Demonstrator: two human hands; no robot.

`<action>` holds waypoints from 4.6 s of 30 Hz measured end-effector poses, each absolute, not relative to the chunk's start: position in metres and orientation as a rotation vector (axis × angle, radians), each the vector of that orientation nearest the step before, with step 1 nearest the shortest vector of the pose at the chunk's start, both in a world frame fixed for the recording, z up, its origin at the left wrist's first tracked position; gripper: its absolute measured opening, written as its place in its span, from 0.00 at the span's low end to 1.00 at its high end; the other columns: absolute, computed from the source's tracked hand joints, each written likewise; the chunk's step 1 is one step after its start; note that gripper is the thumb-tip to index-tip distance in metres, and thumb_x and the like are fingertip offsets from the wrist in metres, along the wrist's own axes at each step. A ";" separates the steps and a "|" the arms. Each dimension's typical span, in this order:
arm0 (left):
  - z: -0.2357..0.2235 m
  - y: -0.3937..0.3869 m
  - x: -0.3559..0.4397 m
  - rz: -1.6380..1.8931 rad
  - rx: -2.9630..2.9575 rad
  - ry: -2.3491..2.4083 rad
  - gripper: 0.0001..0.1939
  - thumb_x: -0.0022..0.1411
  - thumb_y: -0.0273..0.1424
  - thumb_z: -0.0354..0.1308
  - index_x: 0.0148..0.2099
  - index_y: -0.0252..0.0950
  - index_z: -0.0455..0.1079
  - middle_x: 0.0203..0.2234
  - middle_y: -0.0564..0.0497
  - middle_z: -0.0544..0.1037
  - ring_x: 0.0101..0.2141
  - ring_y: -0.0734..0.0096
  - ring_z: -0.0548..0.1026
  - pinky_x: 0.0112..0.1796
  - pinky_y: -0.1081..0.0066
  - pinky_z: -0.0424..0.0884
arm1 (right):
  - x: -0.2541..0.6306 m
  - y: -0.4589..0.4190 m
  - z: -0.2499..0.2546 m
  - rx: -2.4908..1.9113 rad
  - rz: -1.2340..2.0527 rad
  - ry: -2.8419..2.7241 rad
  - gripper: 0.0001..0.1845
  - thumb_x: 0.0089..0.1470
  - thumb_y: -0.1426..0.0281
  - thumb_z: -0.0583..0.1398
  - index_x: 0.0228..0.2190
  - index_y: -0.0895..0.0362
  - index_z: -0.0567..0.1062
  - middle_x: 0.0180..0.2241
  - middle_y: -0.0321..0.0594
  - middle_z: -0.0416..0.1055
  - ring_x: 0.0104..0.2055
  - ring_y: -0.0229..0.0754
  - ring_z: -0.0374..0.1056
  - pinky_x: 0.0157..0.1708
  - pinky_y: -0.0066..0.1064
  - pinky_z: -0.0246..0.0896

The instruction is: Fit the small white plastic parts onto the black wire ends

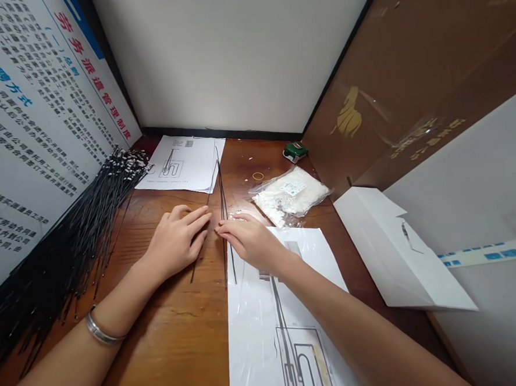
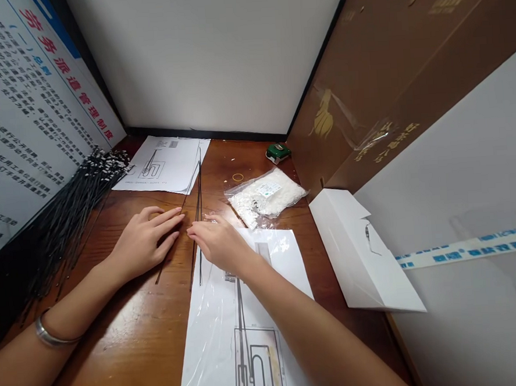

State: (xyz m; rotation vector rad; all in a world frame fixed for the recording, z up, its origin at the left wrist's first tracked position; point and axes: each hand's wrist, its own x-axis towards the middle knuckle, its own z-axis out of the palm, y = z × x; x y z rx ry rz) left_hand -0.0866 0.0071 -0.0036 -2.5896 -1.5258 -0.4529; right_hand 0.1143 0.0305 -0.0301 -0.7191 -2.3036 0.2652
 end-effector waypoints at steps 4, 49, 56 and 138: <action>-0.005 0.011 -0.088 -0.413 -2.633 -1.549 0.21 0.65 0.35 0.47 0.57 0.39 0.69 0.55 0.49 0.72 0.55 0.50 0.64 0.50 0.51 0.63 | 0.114 0.032 -0.032 -0.794 0.295 -2.312 0.11 0.62 0.77 0.50 0.37 0.56 0.71 0.38 0.40 0.78 0.39 0.42 0.75 0.55 0.44 0.61; 0.018 0.079 -0.045 -0.120 -2.129 -2.294 0.23 0.65 0.41 0.43 0.45 0.30 0.72 0.44 0.35 0.76 0.48 0.45 0.69 0.42 0.54 0.67 | 0.110 0.035 -0.039 -0.878 0.183 -2.134 0.10 0.56 0.79 0.53 0.29 0.55 0.71 0.30 0.40 0.77 0.32 0.42 0.72 0.48 0.38 0.65; 0.015 0.088 -0.026 0.135 -2.252 -2.138 0.17 0.63 0.26 0.44 0.47 0.25 0.69 0.44 0.33 0.74 0.48 0.50 0.69 0.43 0.60 0.66 | 0.110 0.036 -0.039 -0.898 0.203 -2.138 0.09 0.53 0.80 0.53 0.27 0.56 0.69 0.27 0.39 0.75 0.29 0.41 0.69 0.42 0.36 0.66; -0.005 -0.008 -0.044 -2.317 -2.586 -2.588 0.13 0.57 0.40 0.59 0.35 0.34 0.71 0.17 0.56 0.69 0.15 0.82 0.56 0.17 0.76 0.50 | 0.116 0.024 -0.028 -0.925 0.991 -1.430 0.04 0.51 0.69 0.63 0.30 0.56 0.77 0.26 0.38 0.76 0.20 0.33 0.68 0.16 0.26 0.65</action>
